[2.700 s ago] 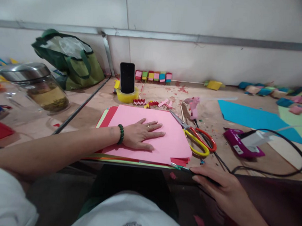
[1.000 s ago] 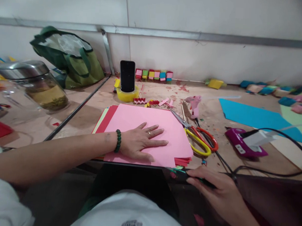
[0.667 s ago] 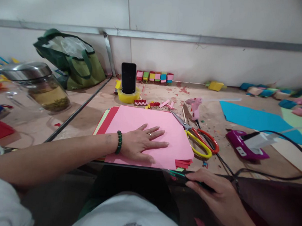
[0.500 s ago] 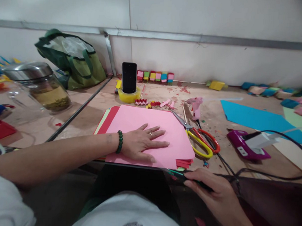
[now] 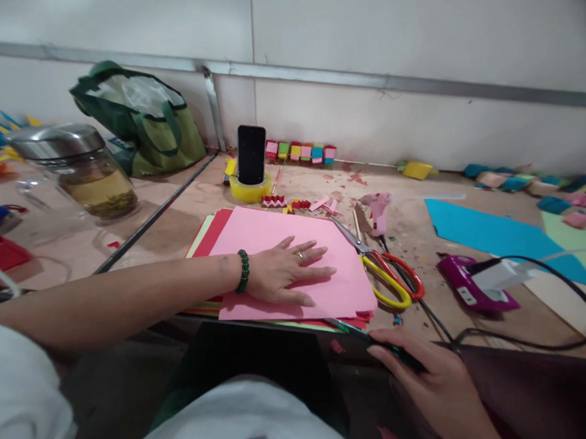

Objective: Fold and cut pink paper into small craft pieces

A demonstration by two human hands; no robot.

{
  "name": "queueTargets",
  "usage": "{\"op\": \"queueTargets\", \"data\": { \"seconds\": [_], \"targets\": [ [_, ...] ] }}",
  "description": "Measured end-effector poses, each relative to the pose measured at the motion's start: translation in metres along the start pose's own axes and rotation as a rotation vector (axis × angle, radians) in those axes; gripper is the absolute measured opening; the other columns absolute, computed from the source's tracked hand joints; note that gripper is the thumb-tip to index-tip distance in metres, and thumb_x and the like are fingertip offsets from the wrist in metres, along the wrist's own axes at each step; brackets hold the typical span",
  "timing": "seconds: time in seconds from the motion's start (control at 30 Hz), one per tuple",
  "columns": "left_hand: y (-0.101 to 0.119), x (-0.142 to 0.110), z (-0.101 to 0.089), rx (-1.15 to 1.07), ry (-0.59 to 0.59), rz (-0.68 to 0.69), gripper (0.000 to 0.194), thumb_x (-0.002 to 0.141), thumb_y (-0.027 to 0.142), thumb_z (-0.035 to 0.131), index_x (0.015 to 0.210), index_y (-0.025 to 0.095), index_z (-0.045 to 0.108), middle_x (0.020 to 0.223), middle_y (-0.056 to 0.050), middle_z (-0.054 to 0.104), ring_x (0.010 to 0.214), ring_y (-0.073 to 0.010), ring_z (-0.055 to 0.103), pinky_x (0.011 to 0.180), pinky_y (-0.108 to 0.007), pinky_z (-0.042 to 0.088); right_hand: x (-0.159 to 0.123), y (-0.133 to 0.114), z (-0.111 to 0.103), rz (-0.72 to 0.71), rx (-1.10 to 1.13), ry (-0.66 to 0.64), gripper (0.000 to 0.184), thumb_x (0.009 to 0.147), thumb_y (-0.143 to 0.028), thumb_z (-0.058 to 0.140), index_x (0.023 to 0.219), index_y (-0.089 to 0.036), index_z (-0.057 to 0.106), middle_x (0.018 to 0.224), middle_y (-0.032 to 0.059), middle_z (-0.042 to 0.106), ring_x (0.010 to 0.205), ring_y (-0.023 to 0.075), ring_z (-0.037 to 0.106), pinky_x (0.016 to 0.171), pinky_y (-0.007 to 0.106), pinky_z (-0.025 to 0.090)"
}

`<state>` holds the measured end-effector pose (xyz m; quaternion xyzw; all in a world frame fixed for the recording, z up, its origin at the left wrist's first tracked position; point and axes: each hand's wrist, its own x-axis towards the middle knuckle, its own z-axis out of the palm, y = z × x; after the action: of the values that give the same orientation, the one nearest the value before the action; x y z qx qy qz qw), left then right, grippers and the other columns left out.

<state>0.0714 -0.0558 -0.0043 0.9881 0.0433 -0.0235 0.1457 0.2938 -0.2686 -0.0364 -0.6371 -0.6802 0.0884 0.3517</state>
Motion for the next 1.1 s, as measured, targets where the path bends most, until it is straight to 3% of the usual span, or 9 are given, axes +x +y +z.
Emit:
{"op": "queueTargets", "data": {
  "seconds": [0.27,1.1],
  "targets": [
    [-0.014,-0.026,0.0,-0.002,-0.037,-0.031,0.071,0.09,0.064,0.036,0.15,0.029,0.021,0.158,-0.015,0.008,0.144,-0.0397,0.007,0.105,-0.07,0.008,-0.003,0.002,0.004,0.024,-0.038,-0.018,0.014,0.086,-0.033,0.061,0.092,-0.026,0.07,0.084,0.0024,0.075,0.072,0.0193,0.071,0.067,0.026,0.057],
    [-0.017,-0.025,0.007,-0.023,-0.009,-0.016,0.072,0.089,0.064,0.039,0.149,0.028,0.023,0.158,-0.016,0.009,0.143,-0.0418,0.01,0.105,-0.071,0.008,0.006,-0.008,0.013,-0.066,0.051,-0.102,0.009,0.087,-0.025,0.061,0.094,-0.024,0.067,0.084,0.0004,0.072,0.074,0.0157,0.069,0.065,0.022,0.054]
  ]
}}
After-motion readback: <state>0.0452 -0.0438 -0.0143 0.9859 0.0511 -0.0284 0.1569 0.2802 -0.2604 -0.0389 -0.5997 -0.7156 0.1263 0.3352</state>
